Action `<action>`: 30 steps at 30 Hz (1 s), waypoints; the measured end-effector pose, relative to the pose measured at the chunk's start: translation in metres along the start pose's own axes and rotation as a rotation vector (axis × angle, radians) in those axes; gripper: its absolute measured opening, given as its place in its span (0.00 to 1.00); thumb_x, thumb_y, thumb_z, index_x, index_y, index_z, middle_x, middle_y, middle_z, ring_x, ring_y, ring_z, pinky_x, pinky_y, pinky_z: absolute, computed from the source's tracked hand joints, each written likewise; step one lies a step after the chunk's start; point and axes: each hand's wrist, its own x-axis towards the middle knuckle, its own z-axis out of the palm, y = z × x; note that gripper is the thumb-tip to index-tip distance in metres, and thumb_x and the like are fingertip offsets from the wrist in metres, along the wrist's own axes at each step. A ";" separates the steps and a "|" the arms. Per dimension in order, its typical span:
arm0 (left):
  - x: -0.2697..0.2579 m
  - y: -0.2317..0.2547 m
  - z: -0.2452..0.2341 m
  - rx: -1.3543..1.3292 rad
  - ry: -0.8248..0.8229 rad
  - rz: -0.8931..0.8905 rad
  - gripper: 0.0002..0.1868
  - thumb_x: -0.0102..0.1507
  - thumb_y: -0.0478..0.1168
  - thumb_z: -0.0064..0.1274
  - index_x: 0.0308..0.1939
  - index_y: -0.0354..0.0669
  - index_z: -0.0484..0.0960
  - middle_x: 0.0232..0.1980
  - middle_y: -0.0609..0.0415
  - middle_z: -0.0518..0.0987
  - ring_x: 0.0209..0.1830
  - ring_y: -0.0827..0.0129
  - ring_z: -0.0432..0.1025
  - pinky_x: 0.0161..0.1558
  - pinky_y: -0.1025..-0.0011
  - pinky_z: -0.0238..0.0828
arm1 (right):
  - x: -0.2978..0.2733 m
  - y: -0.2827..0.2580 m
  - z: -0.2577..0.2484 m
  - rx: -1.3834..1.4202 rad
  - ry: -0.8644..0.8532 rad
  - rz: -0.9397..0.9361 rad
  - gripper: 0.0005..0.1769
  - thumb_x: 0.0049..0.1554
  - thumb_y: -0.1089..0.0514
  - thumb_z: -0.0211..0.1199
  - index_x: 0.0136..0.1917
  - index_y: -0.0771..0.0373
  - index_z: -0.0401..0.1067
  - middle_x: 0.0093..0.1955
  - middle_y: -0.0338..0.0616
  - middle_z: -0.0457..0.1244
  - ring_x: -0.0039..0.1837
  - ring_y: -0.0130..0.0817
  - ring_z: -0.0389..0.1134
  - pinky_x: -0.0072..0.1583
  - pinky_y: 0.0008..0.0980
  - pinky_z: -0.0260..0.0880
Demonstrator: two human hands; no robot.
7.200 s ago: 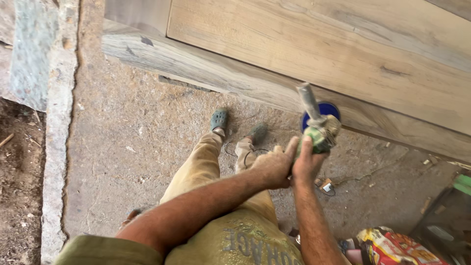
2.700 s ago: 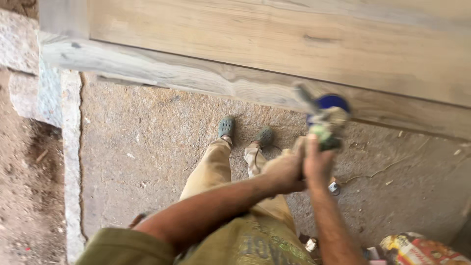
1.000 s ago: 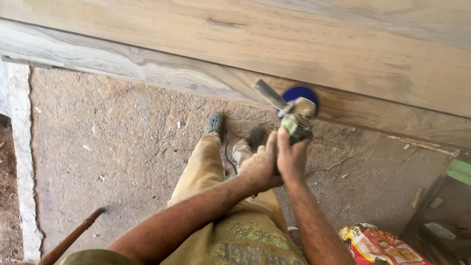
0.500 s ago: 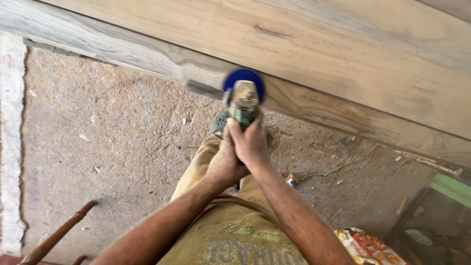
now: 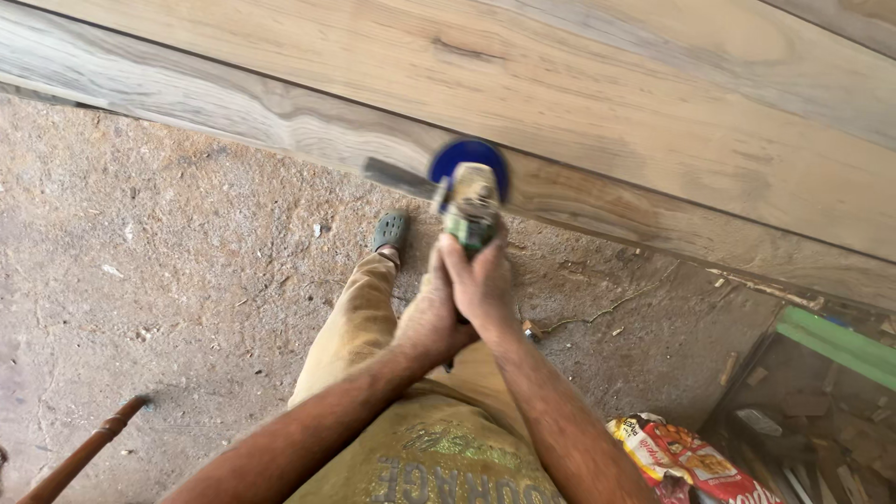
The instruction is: The person uses an angle grinder with a sanding disc to smooth the surface of a wooden door. They move the tool across the wood in steady strokes, focusing on the edges and flat panels.
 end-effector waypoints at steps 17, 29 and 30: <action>0.084 0.190 0.133 -0.041 -0.465 -0.251 0.64 0.59 0.45 0.62 0.82 0.41 0.26 0.53 0.37 0.77 0.40 0.53 0.81 0.40 0.57 0.87 | -0.012 0.148 -0.247 0.034 0.441 -0.102 0.35 0.65 0.43 0.60 0.73 0.70 0.57 0.66 0.55 0.65 0.67 0.46 0.69 0.68 0.41 0.68; 0.070 0.174 0.114 -0.006 -0.395 -0.235 0.69 0.56 0.48 0.68 0.80 0.41 0.26 0.58 0.33 0.72 0.49 0.47 0.78 0.47 0.53 0.82 | -0.017 0.117 -0.219 0.085 0.410 0.020 0.40 0.63 0.46 0.60 0.75 0.70 0.46 0.61 0.53 0.65 0.58 0.38 0.71 0.58 0.35 0.79; 0.069 0.166 0.106 0.000 -0.360 -0.216 0.69 0.55 0.49 0.69 0.80 0.40 0.26 0.58 0.33 0.72 0.49 0.47 0.77 0.48 0.54 0.82 | -0.014 0.111 -0.206 0.100 0.363 -0.010 0.37 0.63 0.46 0.58 0.74 0.70 0.50 0.60 0.53 0.65 0.56 0.38 0.72 0.55 0.35 0.81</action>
